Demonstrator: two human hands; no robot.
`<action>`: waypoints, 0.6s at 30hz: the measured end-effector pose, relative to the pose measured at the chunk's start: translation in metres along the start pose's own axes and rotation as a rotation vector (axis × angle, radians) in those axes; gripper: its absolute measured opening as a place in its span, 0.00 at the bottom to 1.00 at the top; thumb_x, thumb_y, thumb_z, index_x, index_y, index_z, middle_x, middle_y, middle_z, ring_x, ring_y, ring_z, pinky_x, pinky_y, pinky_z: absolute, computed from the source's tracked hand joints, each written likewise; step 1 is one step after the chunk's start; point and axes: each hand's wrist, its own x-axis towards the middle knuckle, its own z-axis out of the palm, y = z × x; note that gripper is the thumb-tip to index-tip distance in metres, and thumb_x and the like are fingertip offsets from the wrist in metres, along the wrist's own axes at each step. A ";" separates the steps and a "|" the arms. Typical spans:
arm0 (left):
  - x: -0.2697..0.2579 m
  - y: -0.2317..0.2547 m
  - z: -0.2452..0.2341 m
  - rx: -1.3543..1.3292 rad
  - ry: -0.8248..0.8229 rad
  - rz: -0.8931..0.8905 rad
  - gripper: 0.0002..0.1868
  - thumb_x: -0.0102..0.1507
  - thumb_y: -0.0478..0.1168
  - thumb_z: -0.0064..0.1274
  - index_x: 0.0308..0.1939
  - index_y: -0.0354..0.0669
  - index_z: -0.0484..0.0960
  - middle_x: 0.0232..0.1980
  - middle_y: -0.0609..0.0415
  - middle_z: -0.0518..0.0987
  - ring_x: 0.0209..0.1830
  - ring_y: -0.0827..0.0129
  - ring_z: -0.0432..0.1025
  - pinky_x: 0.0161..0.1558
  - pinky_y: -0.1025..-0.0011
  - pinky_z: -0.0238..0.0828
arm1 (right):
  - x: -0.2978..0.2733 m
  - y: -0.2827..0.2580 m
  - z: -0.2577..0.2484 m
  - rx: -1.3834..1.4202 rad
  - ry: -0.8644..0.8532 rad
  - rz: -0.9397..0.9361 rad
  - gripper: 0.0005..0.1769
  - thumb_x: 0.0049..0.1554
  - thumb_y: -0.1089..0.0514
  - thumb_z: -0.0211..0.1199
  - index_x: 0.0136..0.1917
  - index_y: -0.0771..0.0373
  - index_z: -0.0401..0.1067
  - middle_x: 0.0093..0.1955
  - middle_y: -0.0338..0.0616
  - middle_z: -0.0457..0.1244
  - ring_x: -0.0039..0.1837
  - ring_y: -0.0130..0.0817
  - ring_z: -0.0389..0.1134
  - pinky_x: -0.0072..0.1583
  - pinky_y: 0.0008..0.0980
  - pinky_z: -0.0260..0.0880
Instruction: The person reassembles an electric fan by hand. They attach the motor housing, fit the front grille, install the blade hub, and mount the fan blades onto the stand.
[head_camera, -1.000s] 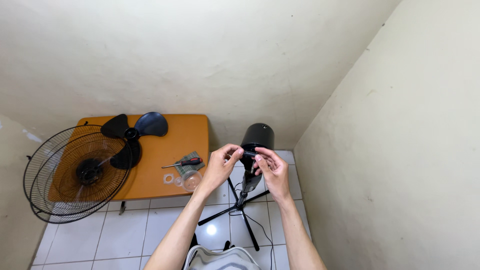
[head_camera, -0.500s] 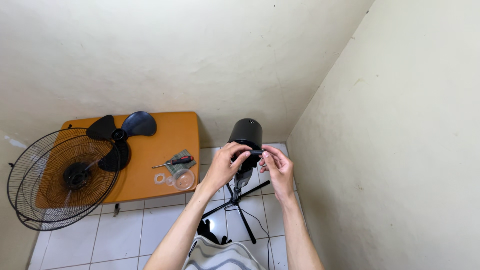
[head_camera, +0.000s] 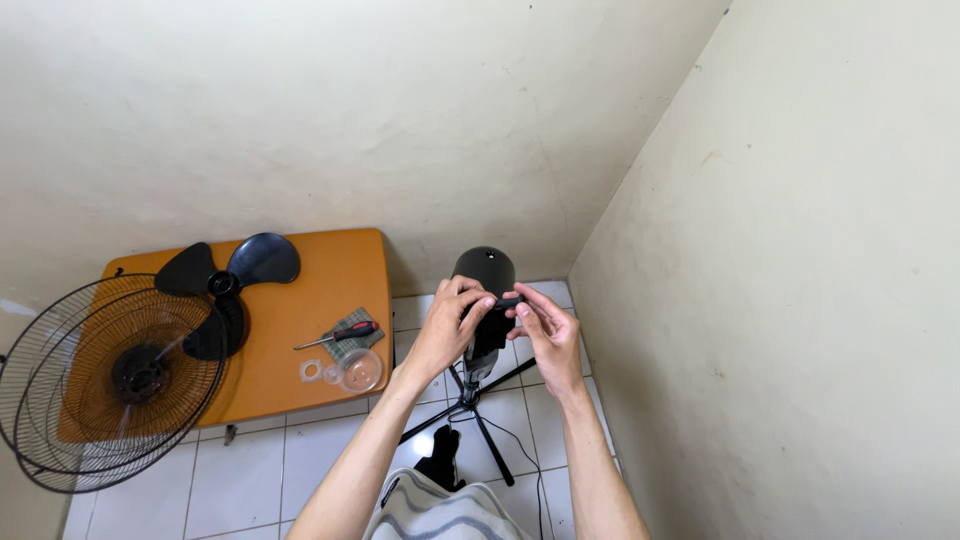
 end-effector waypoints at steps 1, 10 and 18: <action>0.003 -0.003 0.002 -0.011 0.002 -0.019 0.12 0.69 0.42 0.52 0.46 0.37 0.86 0.50 0.49 0.78 0.52 0.57 0.68 0.55 0.64 0.67 | 0.003 0.000 0.000 0.003 -0.006 -0.007 0.24 0.62 0.56 0.62 0.69 0.69 0.70 0.60 0.49 0.69 0.55 0.30 0.71 0.48 0.30 0.77; 0.034 -0.022 0.009 0.023 0.008 -0.035 0.12 0.67 0.42 0.55 0.45 0.38 0.87 0.50 0.50 0.79 0.53 0.56 0.69 0.56 0.63 0.67 | 0.040 0.011 -0.001 0.017 0.042 0.009 0.22 0.64 0.56 0.60 0.68 0.70 0.71 0.59 0.51 0.70 0.55 0.32 0.72 0.51 0.32 0.77; 0.058 -0.065 0.013 0.022 0.122 -0.153 0.18 0.68 0.44 0.52 0.59 0.42 0.81 0.60 0.43 0.75 0.63 0.50 0.67 0.64 0.59 0.63 | 0.081 0.028 -0.004 -0.080 0.123 -0.065 0.21 0.62 0.58 0.63 0.66 0.71 0.70 0.57 0.51 0.71 0.54 0.30 0.72 0.51 0.29 0.75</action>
